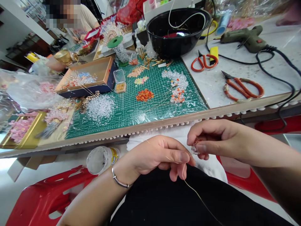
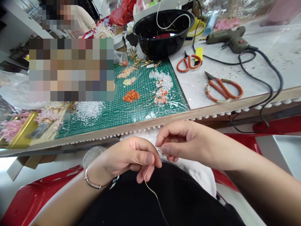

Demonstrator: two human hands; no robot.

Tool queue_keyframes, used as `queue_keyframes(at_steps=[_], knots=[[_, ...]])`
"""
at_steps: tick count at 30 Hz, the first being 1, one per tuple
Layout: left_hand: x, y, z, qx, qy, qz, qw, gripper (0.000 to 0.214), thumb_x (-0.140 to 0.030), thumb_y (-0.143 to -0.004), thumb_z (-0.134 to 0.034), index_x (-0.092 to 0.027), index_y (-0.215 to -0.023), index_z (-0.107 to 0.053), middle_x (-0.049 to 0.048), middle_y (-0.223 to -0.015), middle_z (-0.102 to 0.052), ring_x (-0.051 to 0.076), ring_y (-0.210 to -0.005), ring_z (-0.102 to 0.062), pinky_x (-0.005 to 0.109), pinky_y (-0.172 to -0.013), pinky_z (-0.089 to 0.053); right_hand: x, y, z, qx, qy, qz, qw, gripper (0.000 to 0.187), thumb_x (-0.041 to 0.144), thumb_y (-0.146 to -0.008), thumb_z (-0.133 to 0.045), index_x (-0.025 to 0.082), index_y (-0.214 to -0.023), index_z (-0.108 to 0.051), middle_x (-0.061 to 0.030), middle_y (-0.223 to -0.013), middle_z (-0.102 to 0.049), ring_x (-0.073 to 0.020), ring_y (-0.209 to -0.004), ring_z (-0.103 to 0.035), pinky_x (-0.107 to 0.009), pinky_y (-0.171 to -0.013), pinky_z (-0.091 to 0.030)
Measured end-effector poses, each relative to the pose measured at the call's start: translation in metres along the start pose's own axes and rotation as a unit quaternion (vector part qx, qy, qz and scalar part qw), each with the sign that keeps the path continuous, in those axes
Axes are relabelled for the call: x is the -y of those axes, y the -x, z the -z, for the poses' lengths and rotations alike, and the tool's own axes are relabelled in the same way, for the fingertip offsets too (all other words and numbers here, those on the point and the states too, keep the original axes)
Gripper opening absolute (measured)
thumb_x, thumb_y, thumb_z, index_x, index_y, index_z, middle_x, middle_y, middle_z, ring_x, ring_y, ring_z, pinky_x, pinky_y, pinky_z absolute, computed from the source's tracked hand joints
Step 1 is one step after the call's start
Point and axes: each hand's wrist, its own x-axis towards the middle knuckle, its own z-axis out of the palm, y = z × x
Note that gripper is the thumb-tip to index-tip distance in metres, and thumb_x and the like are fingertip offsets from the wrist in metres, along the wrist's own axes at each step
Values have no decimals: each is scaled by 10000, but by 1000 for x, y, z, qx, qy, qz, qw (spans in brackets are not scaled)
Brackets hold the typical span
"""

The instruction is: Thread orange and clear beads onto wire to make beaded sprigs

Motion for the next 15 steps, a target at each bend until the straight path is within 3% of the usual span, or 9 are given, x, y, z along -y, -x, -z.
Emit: queue_keyframes(at_steps=[4,10,12,15], knots=[[1,0,2,2,13,-4,1000,289,-403,-843,-737,-134,-948,-719,45,-673,-696,88,-475,-612,198,-366,-166,-1,-1,1,-2,6,11,1000,151,374,-882,-750,225,-901,-744,13,-750,-696,-103,-663,-595,-211,-617,-498],[-4,20,5,-145,-18,-117,982,146,-190,-841,-690,-180,-978,-738,23,-734,-678,86,-604,-607,173,-487,-337,-11,-2,6,-71,33,-1,997,257,455,-810,-788,211,-876,-738,11,-683,-666,-138,-626,-629,-262,-594,-523],[-10,31,0,-153,-96,-166,970,135,-176,-856,-679,-194,-953,-771,47,-816,-703,119,-706,-634,205,-582,-430,-15,-3,7,-104,60,-4,993,285,491,-814,-774,220,-893,-736,8,-680,-670,-145,-634,-629,-263,-587,-509],[-17,42,-15,-137,-283,-202,928,160,-191,-903,-663,-237,-937,-812,71,-936,-744,183,-877,-676,290,-798,-502,-15,-6,4,-165,83,6,983,288,497,-806,-785,230,-906,-742,0,-717,-680,-142,-654,-617,-265,-608,-499]])
